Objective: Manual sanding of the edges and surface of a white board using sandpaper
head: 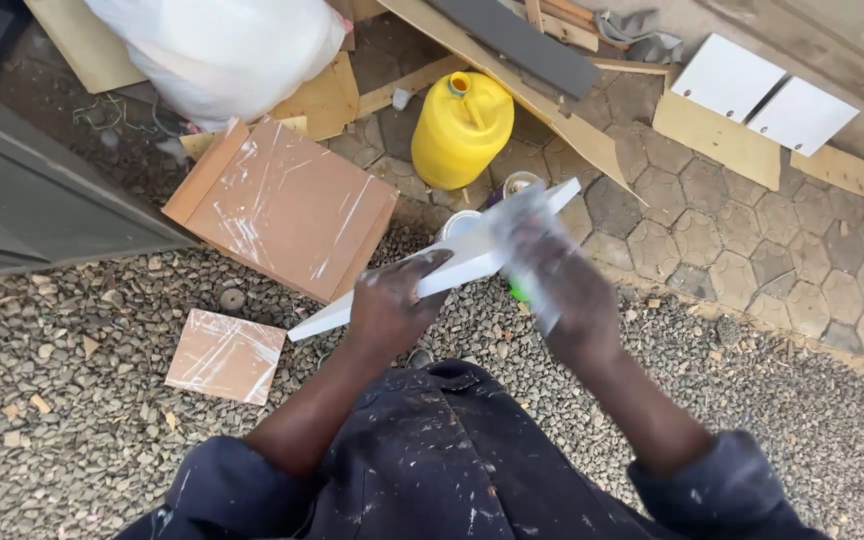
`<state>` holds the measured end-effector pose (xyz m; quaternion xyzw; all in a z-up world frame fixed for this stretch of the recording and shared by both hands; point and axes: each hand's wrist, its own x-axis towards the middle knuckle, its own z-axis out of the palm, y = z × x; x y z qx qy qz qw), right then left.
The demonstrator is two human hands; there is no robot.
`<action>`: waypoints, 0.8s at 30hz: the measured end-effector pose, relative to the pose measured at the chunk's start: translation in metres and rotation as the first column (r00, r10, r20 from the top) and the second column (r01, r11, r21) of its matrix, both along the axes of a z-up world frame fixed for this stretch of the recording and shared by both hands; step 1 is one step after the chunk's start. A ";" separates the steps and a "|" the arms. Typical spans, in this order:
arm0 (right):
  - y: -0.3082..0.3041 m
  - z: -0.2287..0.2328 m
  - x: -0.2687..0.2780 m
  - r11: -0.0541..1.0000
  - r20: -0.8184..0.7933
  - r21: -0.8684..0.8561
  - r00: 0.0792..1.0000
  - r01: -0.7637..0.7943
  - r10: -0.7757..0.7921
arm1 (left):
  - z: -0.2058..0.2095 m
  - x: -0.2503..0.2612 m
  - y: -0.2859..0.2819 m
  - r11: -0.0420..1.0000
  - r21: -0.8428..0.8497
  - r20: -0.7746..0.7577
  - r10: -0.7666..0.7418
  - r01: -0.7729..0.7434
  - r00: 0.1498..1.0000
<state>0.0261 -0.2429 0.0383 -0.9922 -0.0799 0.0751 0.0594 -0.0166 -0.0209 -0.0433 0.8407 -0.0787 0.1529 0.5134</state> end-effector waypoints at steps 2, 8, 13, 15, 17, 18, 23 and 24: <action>-0.053 -0.079 0.006 0.999 -0.041 -0.009 0.998 -0.048 0.048 | -0.015 0.000 0.006 0.999 -0.054 -0.030 -0.011 0.009 0.999; -0.125 -0.059 0.098 0.957 0.254 0.278 0.967 -0.078 0.005 | 0.002 0.004 0.010 0.983 -0.185 -0.321 -0.073 0.013 0.944; -0.017 0.008 0.028 0.766 0.297 0.529 0.925 -0.366 0.236 | 0.023 0.013 -0.006 0.994 -0.033 -0.355 -0.109 0.104 0.929; -0.002 0.038 0.011 0.641 0.339 0.616 0.888 -0.458 0.310 | 0.026 0.015 -0.010 0.989 0.028 -0.393 -0.123 0.145 0.911; -0.005 0.067 0.010 0.761 0.186 0.643 0.982 -0.090 -0.041 | 0.036 0.018 -0.016 0.944 0.234 -0.414 -0.120 0.234 0.902; -0.006 0.069 0.007 0.762 0.188 0.641 0.981 -0.088 -0.045 | 0.034 0.019 -0.018 0.943 0.233 -0.413 -0.126 0.238 0.902; 0.014 0.072 -0.016 0.612 -0.154 0.711 0.925 0.347 -0.346 | 0.031 0.016 -0.028 0.896 0.391 -0.401 -0.041 0.211 0.915; 0.011 0.058 -0.013 0.612 -0.154 0.711 0.925 0.348 -0.347 | 0.032 0.015 -0.028 0.896 0.390 -0.401 -0.042 0.212 0.915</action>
